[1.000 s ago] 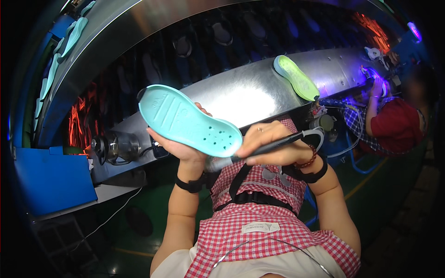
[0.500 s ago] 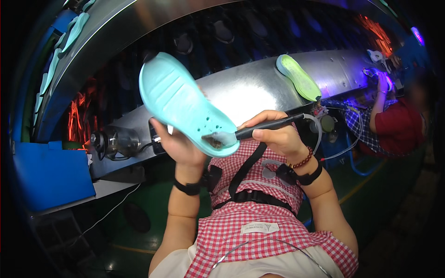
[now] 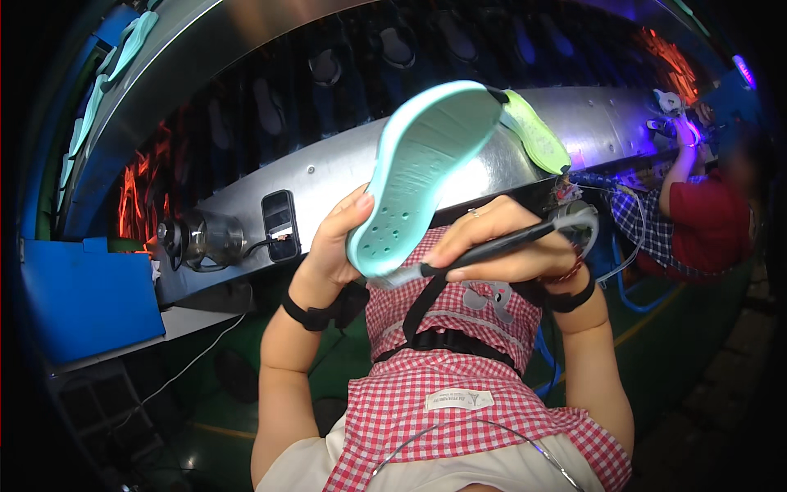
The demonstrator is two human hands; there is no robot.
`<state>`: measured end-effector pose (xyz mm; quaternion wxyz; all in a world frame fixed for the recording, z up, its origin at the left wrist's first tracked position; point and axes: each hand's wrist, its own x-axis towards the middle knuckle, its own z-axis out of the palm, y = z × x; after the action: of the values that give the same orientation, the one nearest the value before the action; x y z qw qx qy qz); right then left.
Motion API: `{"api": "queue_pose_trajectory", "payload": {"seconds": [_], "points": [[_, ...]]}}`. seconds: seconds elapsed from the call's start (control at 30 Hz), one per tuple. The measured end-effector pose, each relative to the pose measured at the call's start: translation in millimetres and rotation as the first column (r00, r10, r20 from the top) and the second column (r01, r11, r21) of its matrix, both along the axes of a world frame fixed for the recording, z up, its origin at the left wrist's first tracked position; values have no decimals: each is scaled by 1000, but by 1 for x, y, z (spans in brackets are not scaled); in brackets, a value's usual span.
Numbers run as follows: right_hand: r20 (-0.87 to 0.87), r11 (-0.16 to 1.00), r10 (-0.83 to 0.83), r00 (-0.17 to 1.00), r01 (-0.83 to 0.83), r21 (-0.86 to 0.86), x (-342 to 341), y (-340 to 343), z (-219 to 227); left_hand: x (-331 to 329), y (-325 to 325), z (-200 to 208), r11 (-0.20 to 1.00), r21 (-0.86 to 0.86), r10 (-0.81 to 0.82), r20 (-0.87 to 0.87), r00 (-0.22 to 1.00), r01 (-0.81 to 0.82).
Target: Applying adhesive to the bottoms of shoe soles using a brush on a conveyor belt.
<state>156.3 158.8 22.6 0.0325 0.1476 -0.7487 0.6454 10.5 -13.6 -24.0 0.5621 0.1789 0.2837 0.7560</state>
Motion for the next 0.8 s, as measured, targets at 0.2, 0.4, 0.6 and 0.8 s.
{"api": "queue_pose_trajectory", "payload": {"seconds": [0.2, 0.4, 0.6, 0.8], "points": [[-47, 988, 129, 991, -125, 89, -14, 17, 5, -7, 4, 20, 890, -388, -304, -109, 946, 241], [10, 961, 233, 972, -232, 151, -8, 29, 16, -18, -15, 16, 868, -411, -316, -24, 948, 279], [-32, 985, 128, 991, -124, 116, 11, 29, -6, -28, -36, 11, 914, -366, -196, -14, 981, 177], [-72, 991, -132, 989, 133, 3, 14, 8, -22, -31, -49, 27, 944, -285, -221, -181, 958, 164]]}}
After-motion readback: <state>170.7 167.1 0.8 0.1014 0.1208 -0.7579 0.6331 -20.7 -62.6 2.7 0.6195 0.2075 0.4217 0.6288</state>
